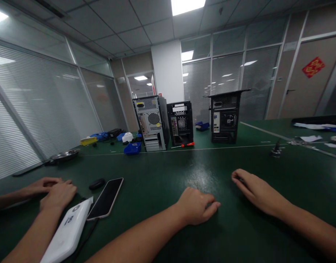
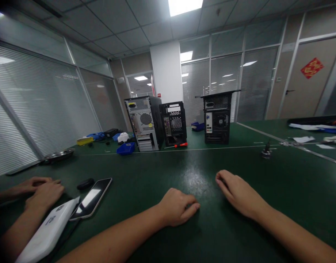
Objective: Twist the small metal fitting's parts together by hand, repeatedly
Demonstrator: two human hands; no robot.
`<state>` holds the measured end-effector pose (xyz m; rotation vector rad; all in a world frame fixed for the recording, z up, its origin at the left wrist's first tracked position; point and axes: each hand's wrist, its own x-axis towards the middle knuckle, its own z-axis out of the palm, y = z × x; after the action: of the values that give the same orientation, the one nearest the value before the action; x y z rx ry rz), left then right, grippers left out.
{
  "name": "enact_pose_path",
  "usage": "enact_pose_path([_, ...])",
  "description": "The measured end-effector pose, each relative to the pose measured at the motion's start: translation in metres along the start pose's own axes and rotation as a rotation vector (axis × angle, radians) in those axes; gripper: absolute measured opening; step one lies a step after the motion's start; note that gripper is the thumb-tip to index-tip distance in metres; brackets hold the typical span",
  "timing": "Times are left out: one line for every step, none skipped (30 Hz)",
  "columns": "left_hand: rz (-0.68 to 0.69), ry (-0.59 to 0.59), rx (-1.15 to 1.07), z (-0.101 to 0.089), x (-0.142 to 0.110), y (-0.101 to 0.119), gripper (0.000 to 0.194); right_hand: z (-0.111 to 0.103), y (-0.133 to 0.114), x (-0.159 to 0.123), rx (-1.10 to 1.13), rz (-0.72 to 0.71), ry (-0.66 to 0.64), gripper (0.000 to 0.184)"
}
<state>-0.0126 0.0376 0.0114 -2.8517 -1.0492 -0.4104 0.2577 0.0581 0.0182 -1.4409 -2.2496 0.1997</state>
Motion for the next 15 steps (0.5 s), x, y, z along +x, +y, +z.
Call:
enact_pose_path([0.002, 0.002, 0.002, 0.0, 0.0, 0.0, 0.038, -0.003, 0.015, 0.002, 0.052, 0.08, 0.001, 0.037])
enact_pose_path([0.005, 0.004, 0.004, 0.001, 0.0, 0.0, 0.038, -0.005, 0.03, 0.004, 0.099, 0.162, 0.009, 0.04])
enact_pose_path([0.007, 0.006, 0.006, 0.001, 0.0, 0.0, 0.037, -0.008, 0.044, 0.005, 0.14, 0.236, 0.014, 0.042])
enact_pose_path([0.009, 0.007, 0.008, 0.001, 0.0, 0.0, 0.036, -0.009, 0.056, 0.006, 0.168, 0.294, 0.017, 0.044])
enact_pose_path([0.009, 0.009, 0.011, 0.001, 0.0, 0.0, 0.036, -0.01, 0.066, 0.006, 0.185, 0.337, 0.021, 0.045])
enact_pose_path([0.009, 0.009, 0.016, 0.001, 0.0, 0.0, 0.035, -0.011, 0.074, 0.006, 0.193, 0.365, 0.023, 0.046])
enact_pose_path([0.009, 0.008, 0.021, 0.0, 0.0, 0.0, 0.035, -0.011, 0.08, 0.006, 0.193, 0.381, 0.028, 0.046])
enact_pose_path([0.011, 0.005, 0.024, 0.0, 0.0, 0.0, 0.035, -0.011, 0.084, 0.007, 0.189, 0.392, 0.034, 0.046])
enact_pose_path([0.013, 0.001, 0.028, 0.001, 0.0, 0.0, 0.034, -0.011, 0.087, 0.007, 0.186, 0.405, 0.043, 0.045])
enact_pose_path([0.016, -0.001, 0.034, 0.001, 0.0, 0.0, 0.034, -0.01, 0.089, 0.008, 0.183, 0.415, 0.053, 0.045])
enact_pose_path([0.018, 0.001, 0.044, 0.001, -0.001, 0.0, 0.033, -0.009, 0.09, 0.008, 0.18, 0.423, 0.063, 0.045])
enact_pose_path([0.024, 0.005, 0.057, 0.002, -0.001, 0.001, 0.032, -0.009, 0.092, 0.009, 0.178, 0.426, 0.075, 0.045])
enact_pose_path([0.04, 0.014, 0.075, 0.002, -0.001, 0.001, 0.03, -0.009, 0.092, 0.01, 0.176, 0.425, 0.087, 0.046])
enact_pose_path([0.073, 0.029, 0.1, 0.002, 0.0, 0.002, 0.028, -0.01, 0.093, 0.01, 0.175, 0.424, 0.102, 0.047])
enact_pose_path([0.127, 0.05, 0.126, 0.001, 0.0, 0.003, 0.026, -0.012, 0.094, 0.011, 0.171, 0.424, 0.122, 0.048])
